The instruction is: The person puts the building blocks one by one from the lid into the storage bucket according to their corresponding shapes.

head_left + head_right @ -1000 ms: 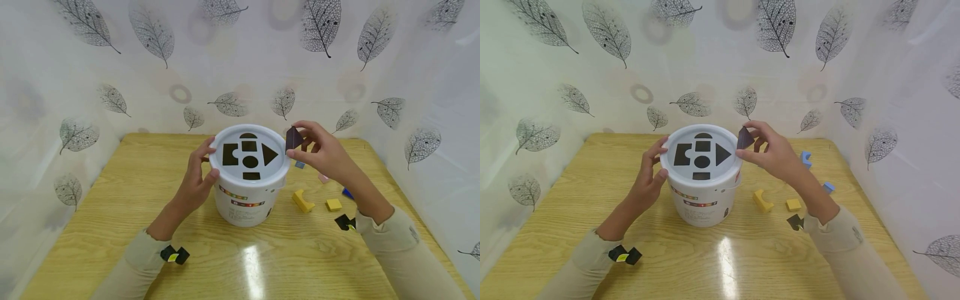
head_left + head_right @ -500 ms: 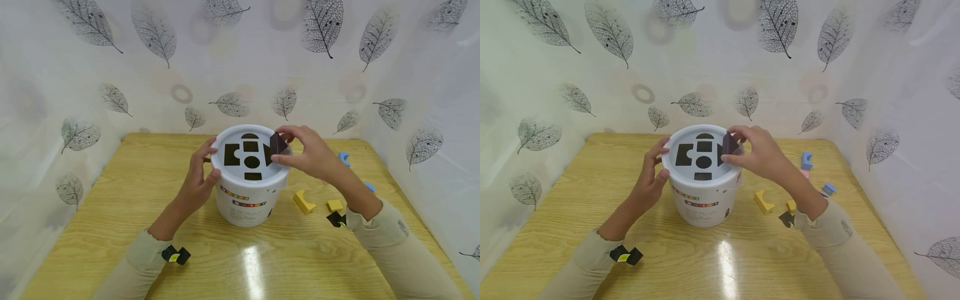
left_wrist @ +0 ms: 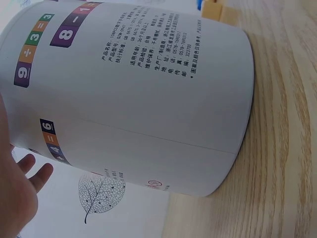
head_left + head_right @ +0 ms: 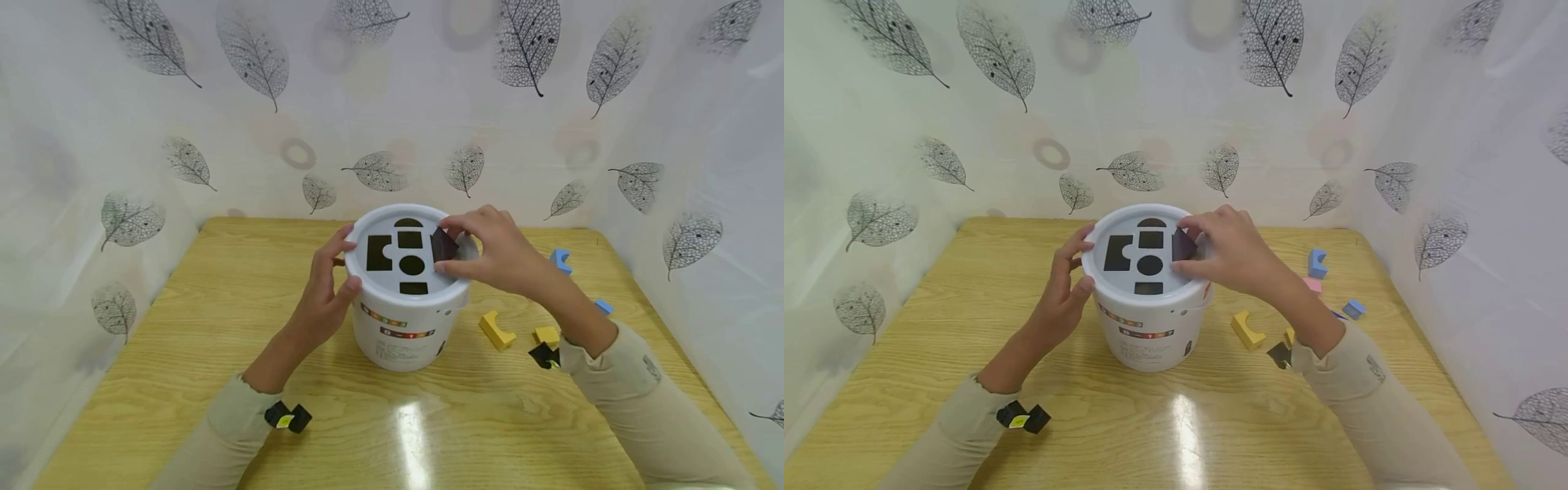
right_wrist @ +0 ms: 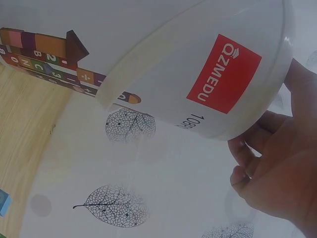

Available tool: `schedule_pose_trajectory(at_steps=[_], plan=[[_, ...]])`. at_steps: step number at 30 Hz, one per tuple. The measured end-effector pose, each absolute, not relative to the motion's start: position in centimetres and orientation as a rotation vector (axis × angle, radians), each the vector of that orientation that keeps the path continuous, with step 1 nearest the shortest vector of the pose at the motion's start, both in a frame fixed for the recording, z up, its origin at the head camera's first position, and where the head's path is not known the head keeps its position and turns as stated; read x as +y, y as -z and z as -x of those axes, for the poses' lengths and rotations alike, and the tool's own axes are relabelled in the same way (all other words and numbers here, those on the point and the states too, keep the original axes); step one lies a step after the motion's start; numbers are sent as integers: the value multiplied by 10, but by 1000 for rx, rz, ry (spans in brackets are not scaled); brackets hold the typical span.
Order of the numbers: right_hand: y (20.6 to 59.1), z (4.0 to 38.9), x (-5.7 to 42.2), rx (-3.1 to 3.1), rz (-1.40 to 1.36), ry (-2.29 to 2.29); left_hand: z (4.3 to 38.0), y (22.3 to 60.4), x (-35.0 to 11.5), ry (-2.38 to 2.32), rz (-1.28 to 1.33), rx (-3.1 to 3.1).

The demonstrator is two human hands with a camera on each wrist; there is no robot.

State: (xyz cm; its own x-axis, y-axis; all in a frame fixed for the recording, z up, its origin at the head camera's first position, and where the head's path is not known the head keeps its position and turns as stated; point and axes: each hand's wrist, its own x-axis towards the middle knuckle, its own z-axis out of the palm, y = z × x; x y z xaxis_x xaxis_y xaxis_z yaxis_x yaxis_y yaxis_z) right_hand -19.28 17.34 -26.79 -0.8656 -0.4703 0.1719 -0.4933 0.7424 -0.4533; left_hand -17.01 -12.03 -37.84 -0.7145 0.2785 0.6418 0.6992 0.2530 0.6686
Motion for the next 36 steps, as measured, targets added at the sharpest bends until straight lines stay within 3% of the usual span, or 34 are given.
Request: schedule_pose_trajectory(at_steps=[18, 36], plan=[[268, 191, 174, -2853, -872, -772, 171, 379, -119, 1455, 898, -2134], [304, 202, 240, -2737, -587, -1101, 171, 379, -119, 1483, 899, -2141]])
